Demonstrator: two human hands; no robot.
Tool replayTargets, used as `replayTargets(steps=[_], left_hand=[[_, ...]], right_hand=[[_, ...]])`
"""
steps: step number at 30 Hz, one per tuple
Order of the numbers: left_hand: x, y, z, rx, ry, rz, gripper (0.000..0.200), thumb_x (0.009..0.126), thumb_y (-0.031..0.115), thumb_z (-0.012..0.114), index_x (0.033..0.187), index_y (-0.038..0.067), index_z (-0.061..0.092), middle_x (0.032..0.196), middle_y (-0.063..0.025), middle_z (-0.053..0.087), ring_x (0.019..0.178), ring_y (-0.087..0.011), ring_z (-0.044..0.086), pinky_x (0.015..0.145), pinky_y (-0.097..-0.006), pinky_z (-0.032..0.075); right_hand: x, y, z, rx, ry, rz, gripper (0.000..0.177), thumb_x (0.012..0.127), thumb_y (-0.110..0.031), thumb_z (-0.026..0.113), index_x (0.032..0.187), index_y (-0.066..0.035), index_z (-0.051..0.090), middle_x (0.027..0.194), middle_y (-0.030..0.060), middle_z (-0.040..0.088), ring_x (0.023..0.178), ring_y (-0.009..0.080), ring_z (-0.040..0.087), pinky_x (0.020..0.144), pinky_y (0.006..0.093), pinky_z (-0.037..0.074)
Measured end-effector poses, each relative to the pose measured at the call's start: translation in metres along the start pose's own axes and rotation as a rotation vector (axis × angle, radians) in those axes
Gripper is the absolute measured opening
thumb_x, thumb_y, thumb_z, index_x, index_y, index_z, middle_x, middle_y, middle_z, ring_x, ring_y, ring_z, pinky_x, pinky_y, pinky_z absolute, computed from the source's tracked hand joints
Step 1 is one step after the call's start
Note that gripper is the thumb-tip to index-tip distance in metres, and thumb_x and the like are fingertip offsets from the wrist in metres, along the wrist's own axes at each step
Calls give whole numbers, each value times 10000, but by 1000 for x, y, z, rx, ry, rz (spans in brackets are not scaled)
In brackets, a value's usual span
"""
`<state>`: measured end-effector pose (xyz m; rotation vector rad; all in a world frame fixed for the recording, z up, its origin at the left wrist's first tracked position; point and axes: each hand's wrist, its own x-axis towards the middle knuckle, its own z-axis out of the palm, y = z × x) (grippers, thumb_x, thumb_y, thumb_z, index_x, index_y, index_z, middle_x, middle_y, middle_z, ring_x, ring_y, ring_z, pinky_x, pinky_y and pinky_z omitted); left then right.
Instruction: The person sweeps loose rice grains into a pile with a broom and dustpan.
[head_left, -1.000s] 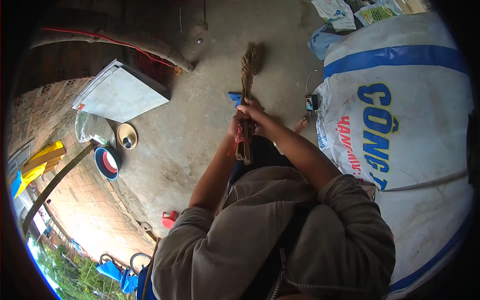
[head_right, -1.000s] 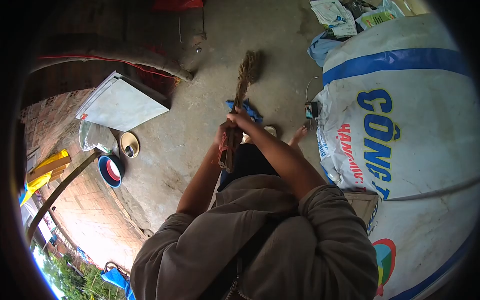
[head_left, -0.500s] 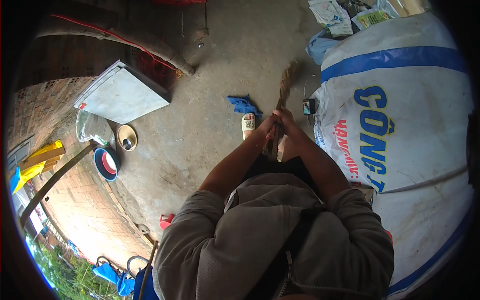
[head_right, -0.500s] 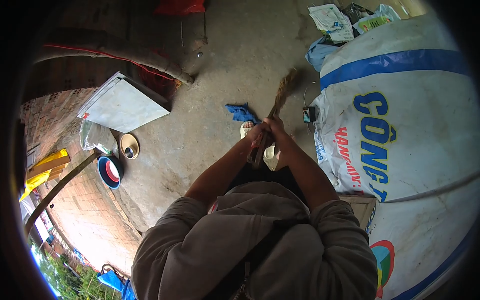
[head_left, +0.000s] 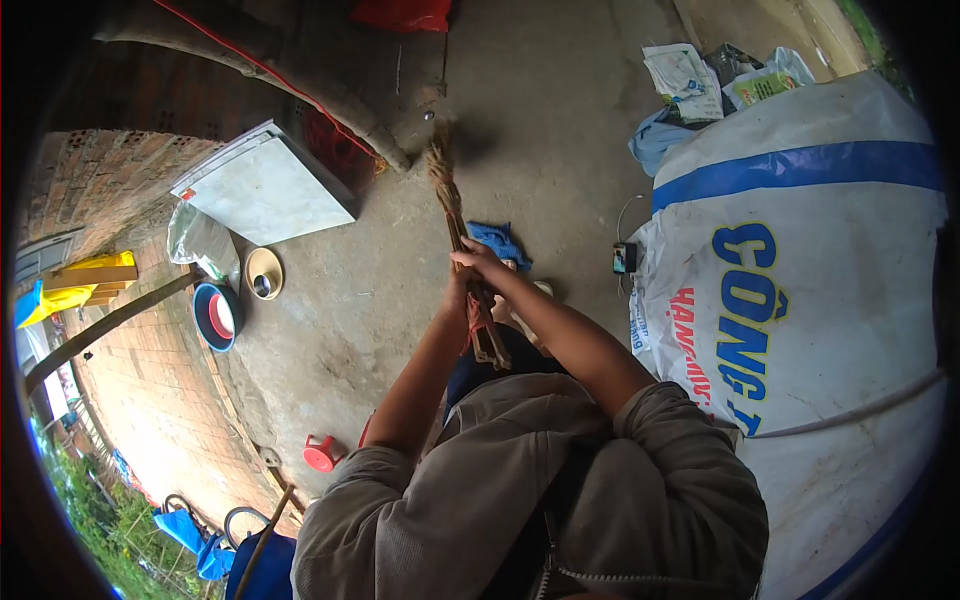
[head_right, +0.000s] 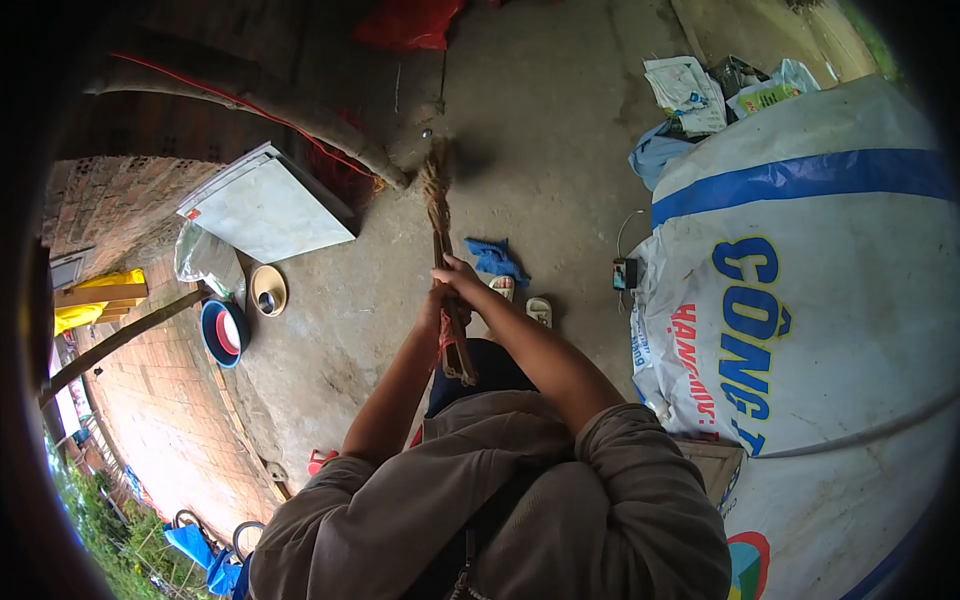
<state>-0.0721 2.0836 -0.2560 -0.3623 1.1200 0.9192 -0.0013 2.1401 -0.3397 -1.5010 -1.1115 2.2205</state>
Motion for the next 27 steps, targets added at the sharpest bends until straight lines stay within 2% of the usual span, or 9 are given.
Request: replayTargets(steps=[4, 8, 10, 12, 20, 22, 23, 25, 27], left_hand=[[2, -3, 41, -126, -51, -15, 123, 708, 183, 476, 712, 60, 485, 525, -74, 478, 411, -199, 466, 408, -305, 426], [36, -21, 70, -78, -125, -56, 126, 706, 185, 487, 714, 59, 483, 541, -84, 503, 407, -197, 466, 416, -302, 430], [76, -36, 71, 62, -312, -307, 122, 714, 180, 494, 719, 58, 487, 535, -83, 500, 403, -194, 471, 418, -304, 436], [111, -51, 78, 119, -384, -279, 132, 721, 185, 496, 723, 53, 493, 535, -88, 502, 407, -205, 482, 420, -313, 442], [176, -73, -10, -69, -675, -357, 224, 767, 219, 512, 852, 11, 516, 636, -115, 555, 495, -234, 553, 478, -319, 490], [134, -84, -37, -449, -561, -93, 241, 797, 211, 492, 954, 28, 505, 786, -105, 570, 584, -178, 573, 527, -252, 503], [55, -54, 11, -650, -427, -163, 239, 819, 188, 451, 1011, 54, 495, 890, -93, 549, 647, -146, 572, 563, -217, 505], [36, -46, 12, -783, -487, -60, 237, 812, 233, 435, 946, 51, 508, 782, -70, 547, 603, -153, 559, 533, -226, 492], [62, -51, -14, -506, -320, 65, 206, 779, 251, 451, 806, 51, 495, 620, -85, 514, 557, -204, 559, 481, -288, 476]], right_hand=[[-16, -44, -30, -99, 17, 39, 818, 693, -359, 707, 1312, 31, 341, 1143, 195, 535, 993, 233, 547, 829, 317, 449], [-25, -23, -88, 59, 238, 31, 588, 735, -367, 659, 1160, -10, 464, 996, 119, 578, 848, 213, 585, 767, 298, 473], [-33, 0, -120, 135, 312, 123, 497, 754, -361, 638, 1103, -35, 502, 954, 93, 586, 810, 197, 594, 735, 293, 484], [-29, 38, -151, 800, -12, 132, 311, 818, -321, 559, 1008, -76, 537, 905, 71, 603, 760, 176, 613, 663, 303, 510], [-29, 37, -122, 700, -180, 191, 208, 853, -258, 497, 839, -75, 595, 774, 49, 605, 623, 163, 595, 566, 277, 500], [-26, 19, -86, 427, -109, 298, 203, 826, -268, 534, 822, -79, 607, 736, 32, 595, 525, 133, 545, 482, 248, 456], [-42, -15, -67, 172, -57, 326, 206, 816, -278, 551, 815, -81, 611, 725, 24, 590, 488, 118, 517, 449, 236, 429], [-33, -28, -55, 129, -195, 382, 206, 814, -279, 559, 816, -79, 609, 723, 25, 591, 483, 111, 513, 441, 238, 423], [-37, -49, -50, 49, -351, 431, 206, 811, -279, 567, 817, -77, 608, 721, 25, 592, 479, 104, 509, 433, 240, 417]])
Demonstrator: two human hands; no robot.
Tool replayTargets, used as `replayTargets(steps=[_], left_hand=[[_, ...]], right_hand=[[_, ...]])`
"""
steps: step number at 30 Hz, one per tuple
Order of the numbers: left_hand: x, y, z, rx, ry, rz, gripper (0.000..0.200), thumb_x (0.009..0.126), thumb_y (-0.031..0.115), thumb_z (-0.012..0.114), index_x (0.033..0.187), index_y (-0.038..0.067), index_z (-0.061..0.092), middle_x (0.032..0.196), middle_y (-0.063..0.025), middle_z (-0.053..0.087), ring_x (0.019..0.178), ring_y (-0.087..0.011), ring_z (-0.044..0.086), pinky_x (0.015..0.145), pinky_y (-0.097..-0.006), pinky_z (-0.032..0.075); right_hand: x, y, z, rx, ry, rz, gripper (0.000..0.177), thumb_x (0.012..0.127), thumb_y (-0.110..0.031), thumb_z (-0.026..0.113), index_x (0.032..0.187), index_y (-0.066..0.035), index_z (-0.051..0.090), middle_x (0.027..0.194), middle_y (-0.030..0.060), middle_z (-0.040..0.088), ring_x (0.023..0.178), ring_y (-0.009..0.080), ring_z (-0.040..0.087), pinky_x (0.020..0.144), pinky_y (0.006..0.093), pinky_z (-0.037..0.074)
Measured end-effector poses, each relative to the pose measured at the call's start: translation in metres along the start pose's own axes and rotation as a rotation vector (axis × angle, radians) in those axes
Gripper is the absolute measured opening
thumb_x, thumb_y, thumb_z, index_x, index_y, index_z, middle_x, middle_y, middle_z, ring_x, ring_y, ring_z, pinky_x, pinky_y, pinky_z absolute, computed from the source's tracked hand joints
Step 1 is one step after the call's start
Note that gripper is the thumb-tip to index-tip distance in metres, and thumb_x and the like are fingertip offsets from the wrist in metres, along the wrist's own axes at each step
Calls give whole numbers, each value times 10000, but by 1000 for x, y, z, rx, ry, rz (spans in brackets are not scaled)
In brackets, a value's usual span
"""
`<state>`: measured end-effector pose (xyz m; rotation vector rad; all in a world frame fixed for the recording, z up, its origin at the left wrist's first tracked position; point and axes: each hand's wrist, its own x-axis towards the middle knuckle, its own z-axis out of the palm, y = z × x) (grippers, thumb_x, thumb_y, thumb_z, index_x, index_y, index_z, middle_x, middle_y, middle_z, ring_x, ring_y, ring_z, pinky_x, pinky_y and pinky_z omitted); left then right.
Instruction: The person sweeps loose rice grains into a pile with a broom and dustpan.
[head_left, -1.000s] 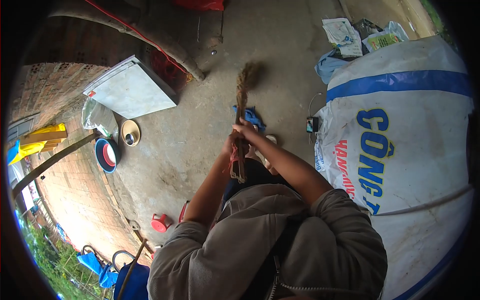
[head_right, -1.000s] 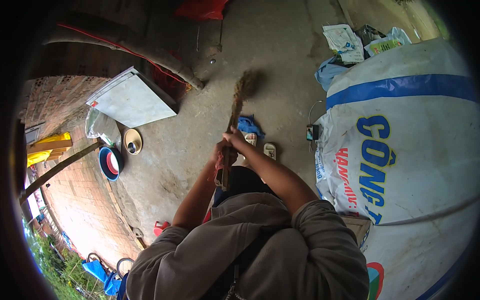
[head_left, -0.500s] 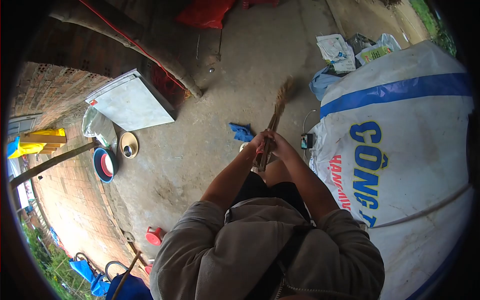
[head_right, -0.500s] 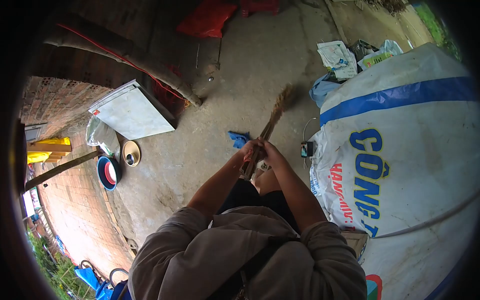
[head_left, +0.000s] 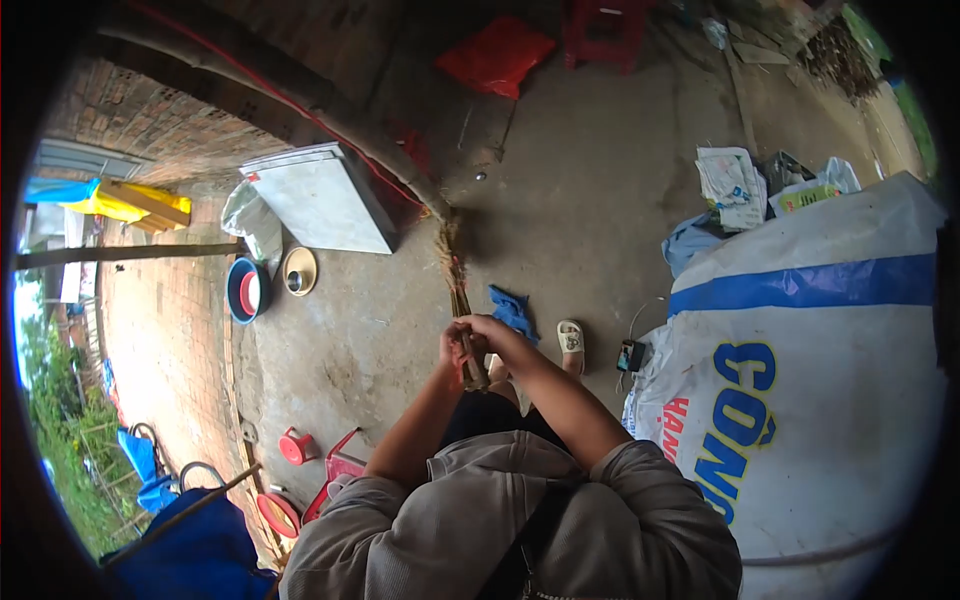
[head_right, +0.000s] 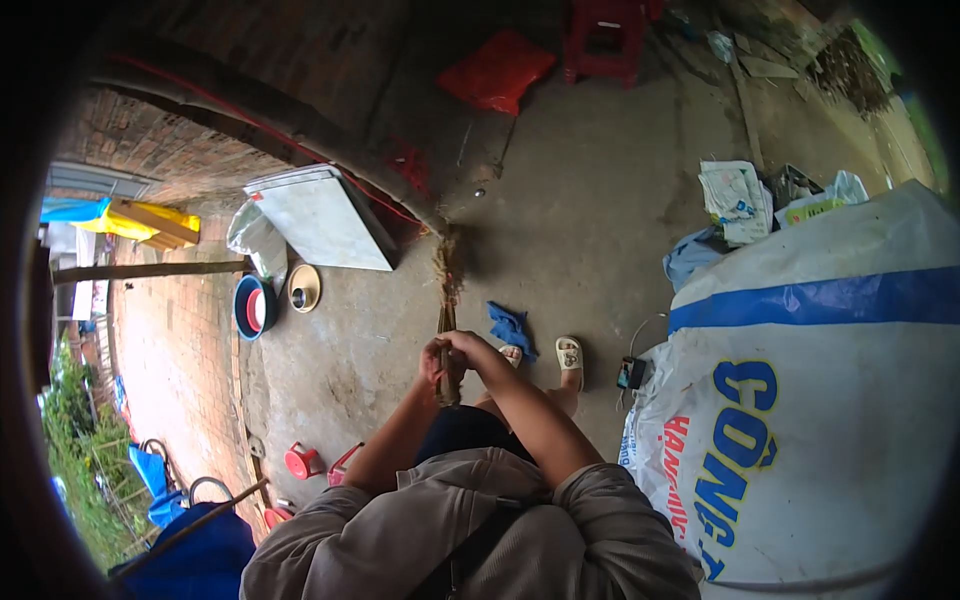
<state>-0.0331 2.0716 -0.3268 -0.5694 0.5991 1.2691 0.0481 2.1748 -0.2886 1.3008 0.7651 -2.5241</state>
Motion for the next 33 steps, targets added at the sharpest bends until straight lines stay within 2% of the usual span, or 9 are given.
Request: replayTargets(steps=[2, 6, 8, 18, 21, 28, 30, 31, 33], left_hand=[[-10, -35, 86, 161, 496, 418, 174, 803, 272, 438, 765, 104, 460, 586, -71, 491, 499, -212, 510, 470, -359, 449], [0, -62, 107, -150, 391, 512, 191, 731, 202, 472, 766, 24, 411, 559, -70, 462, 436, -219, 484, 431, -341, 473], [-13, -66, 105, -164, 264, 374, 193, 860, 267, 435, 766, 99, 428, 614, -86, 476, 485, -195, 495, 451, -323, 448], [-45, -40, 23, -241, -148, 336, 160, 822, 71, 389, 687, 29, 464, 569, -86, 502, 470, -180, 514, 454, -271, 469], [-16, -11, -85, -462, -385, 138, 171, 811, 117, 415, 675, 24, 463, 535, -84, 484, 461, -172, 503, 457, -254, 459], [-166, 77, -173, -571, 0, 536, 77, 748, 120, 424, 777, 54, 451, 535, -92, 464, 399, -211, 487, 363, -308, 462], [-225, 108, -147, -468, 451, 841, 571, 710, 43, 407, 1253, 201, 336, 794, -148, 533, 629, -255, 585, 495, -412, 519], [-255, 122, -126, -563, 465, 906, 395, 707, 46, 420, 1058, 201, 326, 632, -107, 453, 409, -239, 490, 400, -368, 505], [-280, 141, -144, -560, 418, 925, 598, 701, 33, 417, 1215, 256, 208, 810, -154, 465, 542, -269, 538, 445, -401, 518]], right_hand=[[-49, -12, -12, 318, -259, -70, 199, 828, -255, 540, 866, -72, 608, 735, 22, 599, 614, 125, 558, 608, 249, 465], [-97, -25, -30, -122, -353, -709, 224, 838, -275, 557, 899, -61, 586, 758, 29, 603, 679, 150, 584, 688, 281, 488], [13, 8, -69, 86, -374, 103, 214, 849, -280, 533, 878, -74, 581, 801, 56, 614, 702, 182, 610, 635, 311, 512], [-5, -3, 17, -188, -197, 353, 361, 890, -234, 306, 1035, -24, 562, 1005, 186, 614, 887, 295, 626, 811, 443, 517], [56, 36, 60, -297, -161, 438, 347, 893, -233, 312, 981, -18, 570, 969, 187, 619, 835, 296, 636, 730, 425, 547], [166, 100, 243, -584, -452, 652, 283, 858, -350, 483, 880, -84, 578, 732, 64, 630, 515, 148, 607, 432, 281, 520], [164, 108, 309, -770, -320, 539, 261, 842, -361, 522, 865, -108, 581, 694, 42, 614, 468, 125, 575, 393, 254, 488], [160, 108, 338, -937, -200, 402, 242, 826, -371, 560, 849, -132, 585, 657, 21, 598, 422, 101, 542, 354, 228, 456], [156, 108, 378, -924, -221, 369, 239, 827, -378, 558, 849, -142, 584, 655, 17, 595, 417, 98, 535, 347, 216, 444]])
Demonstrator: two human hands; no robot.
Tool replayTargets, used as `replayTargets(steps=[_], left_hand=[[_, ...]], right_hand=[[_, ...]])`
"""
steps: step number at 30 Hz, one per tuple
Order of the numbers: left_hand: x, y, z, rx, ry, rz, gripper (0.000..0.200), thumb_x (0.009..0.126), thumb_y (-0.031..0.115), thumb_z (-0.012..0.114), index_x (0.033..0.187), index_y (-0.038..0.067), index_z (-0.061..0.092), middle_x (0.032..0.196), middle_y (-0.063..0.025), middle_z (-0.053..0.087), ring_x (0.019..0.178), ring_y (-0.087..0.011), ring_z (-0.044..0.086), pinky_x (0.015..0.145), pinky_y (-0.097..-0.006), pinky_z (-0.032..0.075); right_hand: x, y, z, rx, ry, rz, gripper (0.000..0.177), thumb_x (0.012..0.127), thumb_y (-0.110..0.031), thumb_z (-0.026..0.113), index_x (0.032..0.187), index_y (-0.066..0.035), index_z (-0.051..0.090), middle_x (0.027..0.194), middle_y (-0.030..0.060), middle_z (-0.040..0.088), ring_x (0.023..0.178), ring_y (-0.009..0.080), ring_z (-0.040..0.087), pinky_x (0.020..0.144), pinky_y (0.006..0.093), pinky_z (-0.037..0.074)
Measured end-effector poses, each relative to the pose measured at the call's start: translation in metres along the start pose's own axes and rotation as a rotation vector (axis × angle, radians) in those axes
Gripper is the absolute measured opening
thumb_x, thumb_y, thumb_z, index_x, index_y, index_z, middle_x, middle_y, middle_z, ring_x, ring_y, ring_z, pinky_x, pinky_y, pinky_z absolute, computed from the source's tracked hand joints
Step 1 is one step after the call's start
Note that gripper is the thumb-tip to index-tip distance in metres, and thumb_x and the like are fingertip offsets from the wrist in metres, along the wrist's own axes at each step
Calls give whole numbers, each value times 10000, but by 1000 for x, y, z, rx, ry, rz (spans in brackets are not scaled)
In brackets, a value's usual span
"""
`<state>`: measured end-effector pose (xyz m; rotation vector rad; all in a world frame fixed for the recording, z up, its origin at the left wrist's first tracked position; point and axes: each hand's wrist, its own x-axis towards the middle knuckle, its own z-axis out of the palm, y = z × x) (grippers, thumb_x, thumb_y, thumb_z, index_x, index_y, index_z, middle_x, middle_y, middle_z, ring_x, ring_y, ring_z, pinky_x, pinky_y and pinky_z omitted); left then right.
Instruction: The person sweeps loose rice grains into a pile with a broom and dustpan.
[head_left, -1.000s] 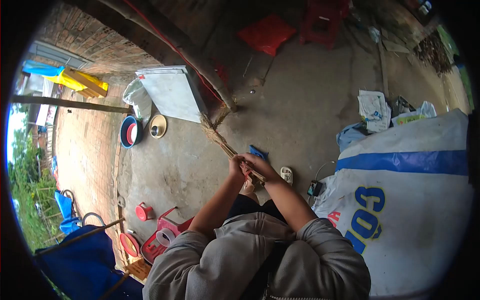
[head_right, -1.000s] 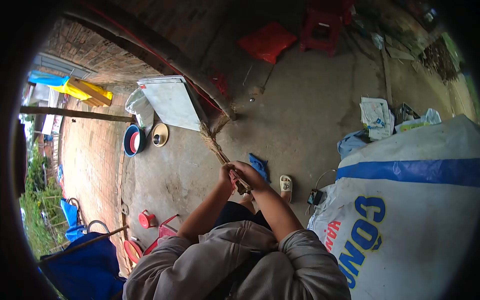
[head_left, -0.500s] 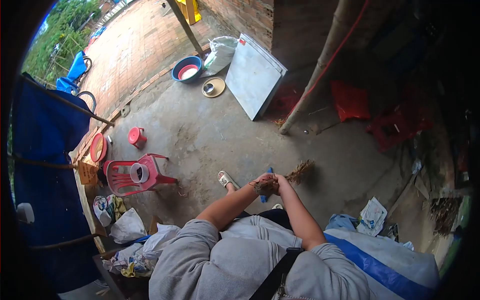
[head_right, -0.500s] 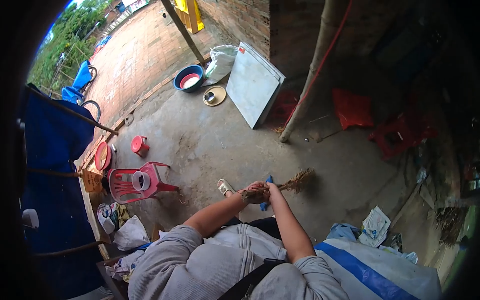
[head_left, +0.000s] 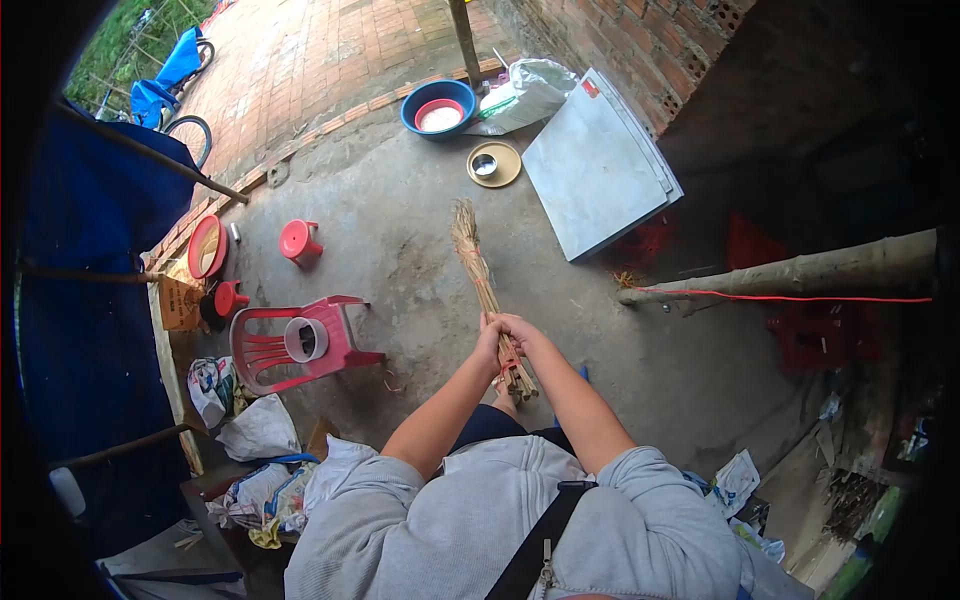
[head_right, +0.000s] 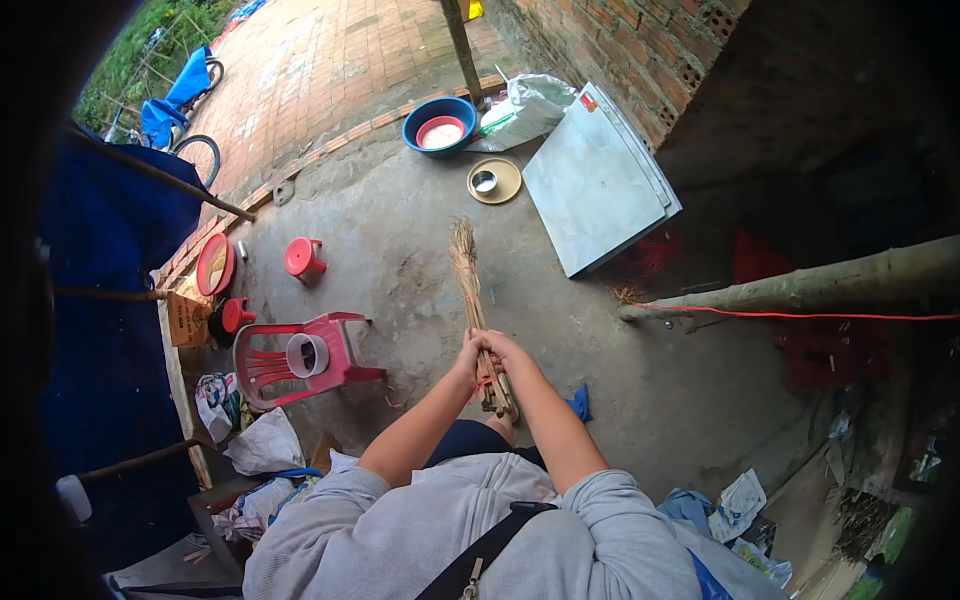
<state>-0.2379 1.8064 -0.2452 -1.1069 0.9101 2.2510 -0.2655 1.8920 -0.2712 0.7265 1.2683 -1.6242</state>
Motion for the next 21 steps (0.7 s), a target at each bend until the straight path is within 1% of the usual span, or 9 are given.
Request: replayTargets(steps=[1, 3, 6, 10, 13, 15, 17, 19, 21], left_hand=[[-1, 17, -1, -14, -48, 3, 804, 695, 21, 413, 1373, 310, 90, 988, -201, 478, 675, -300, 586, 490, -434, 531], [8, 35, -9, -2, -10, 5, 695, 686, 28, 427, 1308, 278, 245, 847, -170, 510, 584, -275, 570, 435, -395, 504], [65, 37, -51, -68, -301, -448, 199, 697, 82, 456, 894, 65, 435, 614, -95, 478, 493, -214, 506, 392, -331, 459], [87, 38, -58, -161, -369, -579, 103, 707, 116, 463, 767, 33, 446, 583, -86, 479, 466, -212, 493, 396, -304, 444], [139, 49, -83, -13, -390, -728, 99, 709, 139, 474, 732, 47, 445, 573, -92, 480, 389, -215, 435, 391, -299, 424], [139, 75, -83, -21, -331, -607, 131, 725, 183, 465, 737, 53, 455, 574, -88, 483, 396, -214, 438, 389, -306, 424], [123, 115, -88, 18, -201, -393, 209, 757, 271, 447, 748, 65, 477, 575, -81, 489, 412, -212, 444, 385, -320, 425], [115, 142, -78, 65, -62, -193, 292, 788, 359, 428, 759, 77, 499, 577, -73, 494, 427, -210, 450, 381, -334, 426], [110, 171, -58, 108, 76, 14, 378, 820, 447, 410, 770, 89, 521, 579, -65, 500, 442, -208, 457, 378, -348, 426]], right_hand=[[1, -10, 10, 12, -3, -44, 235, 828, -385, 556, 849, -152, 583, 654, 13, 592, 412, 96, 527, 340, 204, 431], [2, -24, 24, 12, -5, -77, 232, 828, -392, 553, 849, -162, 582, 652, 9, 589, 407, 93, 520, 333, 192, 419], [12, -23, 24, 162, 19, -25, 230, 877, -342, 483, 924, -127, 553, 723, 41, 601, 511, 135, 589, 394, 245, 481], [59, 1, 11, 410, 49, 137, 312, 910, -294, 359, 975, -47, 538, 937, 150, 601, 807, 252, 634, 595, 371, 558], [58, -31, 38, 448, 18, 280, 303, 887, -275, 378, 948, -34, 551, 878, 150, 631, 740, 262, 638, 665, 418, 549], [100, -38, 48, 435, -62, 284, 281, 872, -251, 389, 936, -32, 553, 893, 151, 629, 748, 276, 644, 618, 401, 560], [167, -42, 33, 495, -718, 404, 299, 882, -321, 407, 885, -61, 555, 772, 113, 634, 635, 239, 638, 558, 377, 555], [129, -98, 84, 304, -230, 299, 332, 886, -393, 418, 844, -88, 543, 650, 73, 605, 477, 177, 586, 421, 307, 519], [152, -130, 94, 207, -221, 256, 339, 896, -405, 408, 844, -95, 537, 615, 55, 583, 422, 156, 548, 362, 283, 480]])
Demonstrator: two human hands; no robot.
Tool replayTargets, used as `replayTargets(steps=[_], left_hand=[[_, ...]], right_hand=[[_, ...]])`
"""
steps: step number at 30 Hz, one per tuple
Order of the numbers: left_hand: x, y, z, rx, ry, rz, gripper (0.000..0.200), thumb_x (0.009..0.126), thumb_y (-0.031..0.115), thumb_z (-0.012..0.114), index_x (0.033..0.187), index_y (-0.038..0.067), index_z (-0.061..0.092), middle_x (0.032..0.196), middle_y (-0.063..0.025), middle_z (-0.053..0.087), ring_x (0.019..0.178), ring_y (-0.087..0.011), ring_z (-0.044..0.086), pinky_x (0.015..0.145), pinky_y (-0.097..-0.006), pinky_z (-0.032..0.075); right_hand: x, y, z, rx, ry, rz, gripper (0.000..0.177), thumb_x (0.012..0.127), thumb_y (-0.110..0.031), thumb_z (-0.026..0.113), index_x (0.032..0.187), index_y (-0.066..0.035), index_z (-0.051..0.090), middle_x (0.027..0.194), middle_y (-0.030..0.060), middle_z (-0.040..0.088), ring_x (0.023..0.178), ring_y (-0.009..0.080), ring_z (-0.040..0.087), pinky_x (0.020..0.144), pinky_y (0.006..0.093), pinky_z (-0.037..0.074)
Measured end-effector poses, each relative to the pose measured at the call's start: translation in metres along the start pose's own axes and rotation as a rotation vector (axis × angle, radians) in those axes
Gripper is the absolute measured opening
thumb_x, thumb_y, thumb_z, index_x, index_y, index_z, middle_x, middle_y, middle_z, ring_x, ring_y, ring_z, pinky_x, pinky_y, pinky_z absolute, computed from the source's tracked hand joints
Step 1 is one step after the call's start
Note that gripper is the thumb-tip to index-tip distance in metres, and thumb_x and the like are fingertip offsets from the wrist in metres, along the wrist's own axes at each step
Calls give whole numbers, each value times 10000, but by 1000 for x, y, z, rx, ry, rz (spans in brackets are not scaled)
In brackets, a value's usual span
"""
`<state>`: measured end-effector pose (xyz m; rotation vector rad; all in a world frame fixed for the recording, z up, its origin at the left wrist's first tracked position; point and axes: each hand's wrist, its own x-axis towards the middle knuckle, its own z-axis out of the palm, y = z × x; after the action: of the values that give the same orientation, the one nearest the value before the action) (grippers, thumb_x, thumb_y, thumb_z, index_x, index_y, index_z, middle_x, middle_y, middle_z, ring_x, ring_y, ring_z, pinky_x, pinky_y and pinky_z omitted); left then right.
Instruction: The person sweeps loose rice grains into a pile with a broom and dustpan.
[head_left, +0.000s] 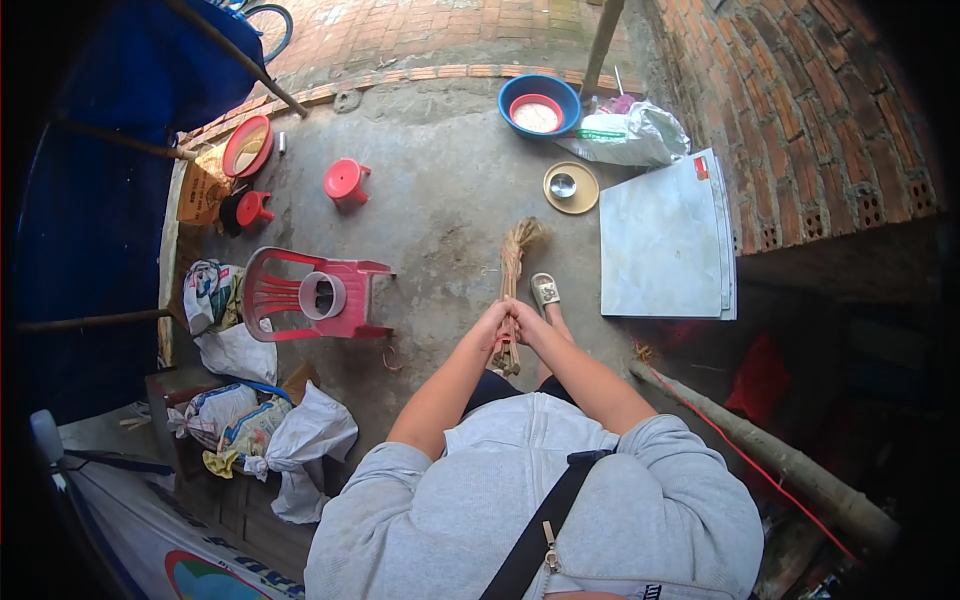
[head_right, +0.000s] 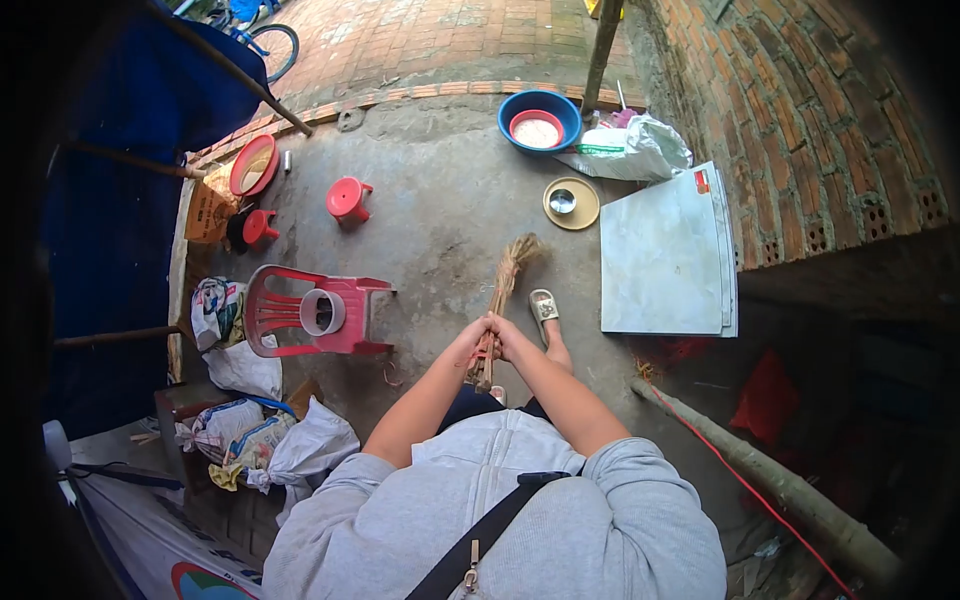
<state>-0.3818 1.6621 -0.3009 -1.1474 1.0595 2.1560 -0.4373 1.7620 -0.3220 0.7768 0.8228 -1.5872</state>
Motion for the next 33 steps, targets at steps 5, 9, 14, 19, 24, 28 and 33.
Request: replayTargets(steps=[5, 9, 14, 19, 24, 28, 33], left_hand=[[-19, 82, 42, -475, -103, 15, 104, 695, 142, 482, 711, 53, 429, 553, -50, 424, 406, -154, 429, 386, -271, 408], [-39, 102, 27, -786, -82, 59, 105, 693, 141, 466, 727, 51, 425, 558, -48, 425, 428, -152, 437, 392, -268, 405], [-24, 71, 6, -1123, 121, 197, 139, 671, 169, 470, 714, 42, 433, 546, -55, 420, 435, -170, 442, 397, -273, 407], [33, 77, 16, -985, 364, 130, 205, 618, 210, 460, 704, 31, 511, 545, -123, 528, 518, -299, 544, 520, -418, 492], [98, 90, 31, -768, 209, 49, 211, 672, 254, 477, 627, 50, 505, 532, -80, 541, 428, -225, 516, 425, -312, 465], [64, 126, 21, -828, -66, 94, 167, 700, 217, 477, 618, 72, 470, 516, -62, 496, 411, -190, 474, 413, -284, 434], [2, 146, -58, -1196, -327, 42, 123, 718, 154, 485, 650, 69, 429, 557, -35, 426, 426, -146, 402, 410, -260, 402]], right_hand=[[-4, -89, 59, -584, -108, -80, 220, 881, -292, 492, 864, -74, 520, 678, 70, 577, 515, 165, 565, 436, 321, 481], [26, -92, 107, -836, -101, -63, 244, 863, -233, 515, 887, 9, 532, 722, 94, 577, 566, 161, 562, 464, 324, 470], [25, -82, 143, -995, -146, 394, 186, 836, -206, 533, 817, -22, 559, 624, 72, 569, 452, 147, 543, 357, 283, 444], [78, -91, 110, -876, -202, 584, 191, 839, -194, 504, 798, -17, 561, 569, 81, 572, 392, 180, 551, 314, 283, 452], [93, -156, 69, -785, -64, 323, 216, 855, -217, 512, 789, -13, 544, 587, 101, 584, 416, 196, 574, 317, 304, 467], [80, -166, 103, -838, -21, 230, 220, 879, -236, 512, 830, -22, 505, 626, 111, 575, 433, 187, 565, 320, 292, 440], [93, -117, 185, -930, -60, 199, 187, 877, -216, 490, 889, -30, 485, 666, 81, 542, 476, 154, 540, 391, 293, 474]])
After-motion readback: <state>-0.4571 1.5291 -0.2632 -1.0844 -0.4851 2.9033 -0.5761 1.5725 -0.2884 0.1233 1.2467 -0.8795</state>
